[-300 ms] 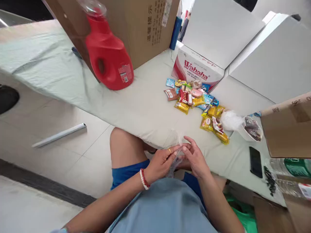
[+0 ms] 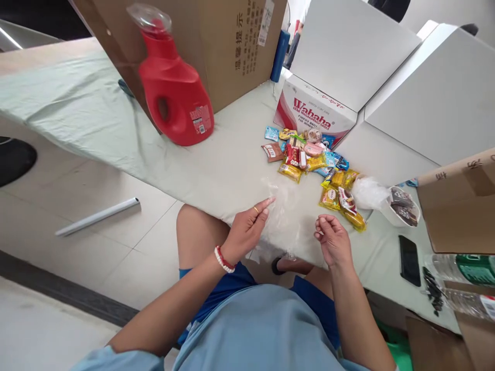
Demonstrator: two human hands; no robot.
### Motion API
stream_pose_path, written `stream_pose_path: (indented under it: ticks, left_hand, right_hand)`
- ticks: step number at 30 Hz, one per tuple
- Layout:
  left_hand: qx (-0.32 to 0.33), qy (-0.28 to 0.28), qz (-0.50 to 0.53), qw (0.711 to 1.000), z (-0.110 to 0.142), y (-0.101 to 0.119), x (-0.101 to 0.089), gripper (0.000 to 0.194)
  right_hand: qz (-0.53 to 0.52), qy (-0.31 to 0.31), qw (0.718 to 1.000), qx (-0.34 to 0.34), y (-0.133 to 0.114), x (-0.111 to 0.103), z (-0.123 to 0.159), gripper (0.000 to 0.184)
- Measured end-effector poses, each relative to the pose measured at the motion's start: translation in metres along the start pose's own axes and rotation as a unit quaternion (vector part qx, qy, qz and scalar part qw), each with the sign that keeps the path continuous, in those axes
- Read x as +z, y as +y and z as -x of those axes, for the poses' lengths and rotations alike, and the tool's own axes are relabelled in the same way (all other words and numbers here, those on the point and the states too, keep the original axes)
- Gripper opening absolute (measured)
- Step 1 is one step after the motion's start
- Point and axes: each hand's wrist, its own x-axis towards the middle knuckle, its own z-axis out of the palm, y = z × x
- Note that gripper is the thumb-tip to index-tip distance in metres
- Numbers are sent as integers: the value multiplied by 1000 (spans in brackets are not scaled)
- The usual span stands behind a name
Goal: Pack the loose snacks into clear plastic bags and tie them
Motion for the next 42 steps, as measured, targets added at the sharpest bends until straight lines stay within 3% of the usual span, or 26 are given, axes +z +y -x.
stream_pose_path:
  ticks: [4,7,11,13,18,21,24,27,29,31,33,34,38,40,42]
  left_hand:
    - [32,-112,-14,993,4,6,11,48]
    - [37,-190,-10,981,11,8,21,48]
    - [12,-213,23,977,11,6,18,51]
    - [-19,-171,54,984,7,0,9,55]
    - [-108,37,25,993,-7,-31,-13,59]
    - [-134,75,-61,986,-9,-49,-14,57]
    - [-83,116,-214,966,-5,-55,-7,62]
    - [51,143,-380,912,-2,-46,-3,53]
    - [138,84,-438,884,-5,-35,-1,38]
    - [189,-41,-459,867,-13,-23,2,27]
    - [178,-152,-473,850,-22,-15,9,24]
    - [150,-178,-484,844,-26,-14,13,24]
    - [55,-149,-526,836,-29,-28,29,28]
    - [64,-130,-524,839,-23,-43,34,35]
    - [85,-119,-506,850,-14,-58,35,42]
  right_hand:
    - [-42,-68,995,65,6,3,5,63]
    - [-14,-88,990,110,20,17,3,79]
    - [22,-112,984,138,34,31,-11,80]
    - [17,-97,988,117,35,29,-19,69]
    - [-1,28,999,22,32,-2,-29,51]
    - [41,55,998,15,37,-18,-28,46]
    - [79,56,995,9,46,-23,-27,46]
    - [109,55,992,-3,51,-20,-28,44]
    - [133,52,990,-17,52,-17,-30,42]
    - [159,42,986,-36,53,-15,-29,40]
    - [194,25,979,-51,53,-17,-26,37]
    - [217,13,975,-55,54,-20,-23,36]
    - [375,-61,924,-47,47,-49,-12,26]
    - [471,-65,877,-66,31,-65,-14,21]
    - [535,-26,835,-123,10,-72,-25,21]
